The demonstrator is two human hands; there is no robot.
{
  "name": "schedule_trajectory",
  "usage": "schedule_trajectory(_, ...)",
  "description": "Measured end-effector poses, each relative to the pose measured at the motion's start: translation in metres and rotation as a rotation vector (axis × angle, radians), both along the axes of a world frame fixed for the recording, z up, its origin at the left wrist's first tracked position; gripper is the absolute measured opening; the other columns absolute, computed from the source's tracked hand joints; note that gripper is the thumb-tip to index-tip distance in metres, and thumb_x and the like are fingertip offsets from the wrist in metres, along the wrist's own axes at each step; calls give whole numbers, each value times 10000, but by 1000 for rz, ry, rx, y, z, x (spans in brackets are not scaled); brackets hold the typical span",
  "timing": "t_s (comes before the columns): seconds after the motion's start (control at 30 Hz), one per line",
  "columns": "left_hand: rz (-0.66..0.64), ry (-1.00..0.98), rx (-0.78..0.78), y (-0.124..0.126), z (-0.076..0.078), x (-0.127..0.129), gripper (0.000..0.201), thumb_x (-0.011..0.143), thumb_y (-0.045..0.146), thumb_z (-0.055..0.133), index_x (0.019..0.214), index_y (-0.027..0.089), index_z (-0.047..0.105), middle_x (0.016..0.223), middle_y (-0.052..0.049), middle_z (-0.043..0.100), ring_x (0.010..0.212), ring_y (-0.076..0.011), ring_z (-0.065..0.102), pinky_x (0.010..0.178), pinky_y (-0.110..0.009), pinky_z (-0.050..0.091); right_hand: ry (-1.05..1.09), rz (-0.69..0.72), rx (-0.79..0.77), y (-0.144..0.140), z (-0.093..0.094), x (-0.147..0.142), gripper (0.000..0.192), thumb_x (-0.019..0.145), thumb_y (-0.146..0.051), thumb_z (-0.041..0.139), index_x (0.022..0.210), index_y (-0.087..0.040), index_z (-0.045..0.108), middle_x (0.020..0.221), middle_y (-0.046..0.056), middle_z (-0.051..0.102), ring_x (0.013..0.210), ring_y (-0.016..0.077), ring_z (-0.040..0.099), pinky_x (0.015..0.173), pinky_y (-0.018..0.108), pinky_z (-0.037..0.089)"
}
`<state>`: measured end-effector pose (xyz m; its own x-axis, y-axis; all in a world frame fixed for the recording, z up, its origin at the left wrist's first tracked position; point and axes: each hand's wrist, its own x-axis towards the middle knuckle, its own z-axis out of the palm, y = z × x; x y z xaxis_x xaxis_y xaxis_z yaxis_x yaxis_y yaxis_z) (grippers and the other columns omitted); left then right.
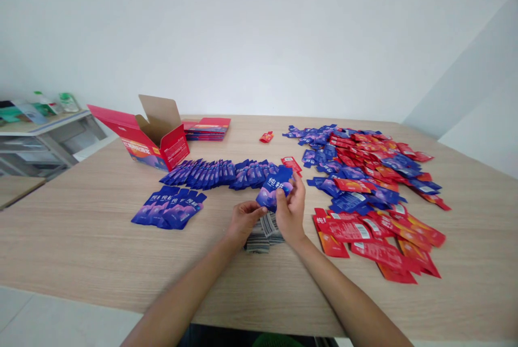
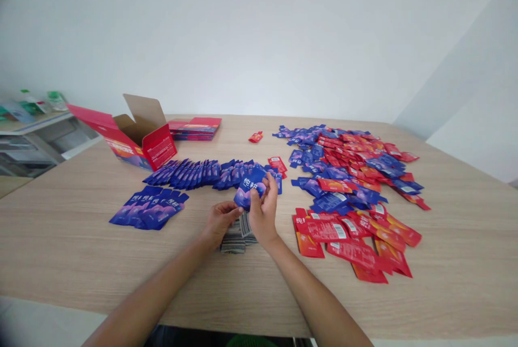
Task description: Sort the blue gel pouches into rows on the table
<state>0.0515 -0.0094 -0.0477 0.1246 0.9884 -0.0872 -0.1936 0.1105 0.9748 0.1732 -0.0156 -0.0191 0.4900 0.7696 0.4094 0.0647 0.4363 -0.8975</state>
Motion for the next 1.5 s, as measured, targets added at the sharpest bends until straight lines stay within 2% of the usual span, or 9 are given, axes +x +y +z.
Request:
schedule_trajectory(0.13,-12,-45,-8,2,-5,-2,527,543,607,858,614,159,589,504,69,461,467,-48,347,485,-208,258,30,31,-84,1,0,2,481,825,-553,687,1162,-216,622,1009,41,663,963,213,627,892,339,505)
schedule_trajectory(0.3,-50,55,62,0,-4,-1,501,646,616,785,634,160,578,533,58,468,490,-60,361,491,-210,270,41,83,-90,8,5,10,327,850,-527,675,839,-207,611,652,-63,514,580,115,438,565,227,409)
schedule_trajectory(0.63,-26,368,463,2,1,-13,228,859,368,620,954,176,699,683,21,579,623,-122,499,618,-255,403,232,-23,7,31,2,33,325,791,-492,752,875,-194,652,665,-77,550,582,91,454,565,202,383)
schedule_trajectory(0.77,-57,444,667,2,-2,-18,548,760,214,734,1291,231,600,1012,-37,661,901,-177,590,836,-327,480,302,-34,16,34,3,35,366,765,-515,762,887,-185,660,688,-62,596,593,94,495,584,212,409)
schedule_trajectory(0.9,-191,513,781,4,-1,-21,171,797,293,772,933,208,713,1014,-72,662,1011,-219,591,913,-372,472,336,-44,14,37,4,37,409,729,-531,780,908,-184,657,704,-49,624,625,107,543,614,231,438)
schedule_trajectory(0.97,-213,535,784,5,0,-21,179,855,338,723,759,192,681,892,-67,651,937,-209,598,861,-354,479,345,-37,17,39,3,38,411,724,-527,788,913,-188,655,705,-50,626,632,108,554,615,231,445)
schedule_trajectory(1.1,-218,512,806,5,-1,-20,128,875,294,694,808,185,682,899,-70,658,931,-202,612,848,-339,490,449,26,24,40,3,38,423,685,-522,829,879,-193,648,701,-57,620,614,92,543,601,212,456)
schedule_trajectory(1.23,-180,519,779,4,-3,-18,95,897,274,656,877,187,689,914,-66,682,943,-194,625,872,-333,488,559,198,31,38,6,40,375,716,-484,838,823,-207,609,694,-64,601,590,85,530,585,199,469)
schedule_trajectory(1.5,-16,515,681,9,-2,-17,219,935,353,581,818,186,658,813,-32,666,791,-161,616,742,-286,471,1012,1015,-100,27,12,48,264,886,-230,606,674,-210,450,650,-57,458,510,71,420,489,164,435)
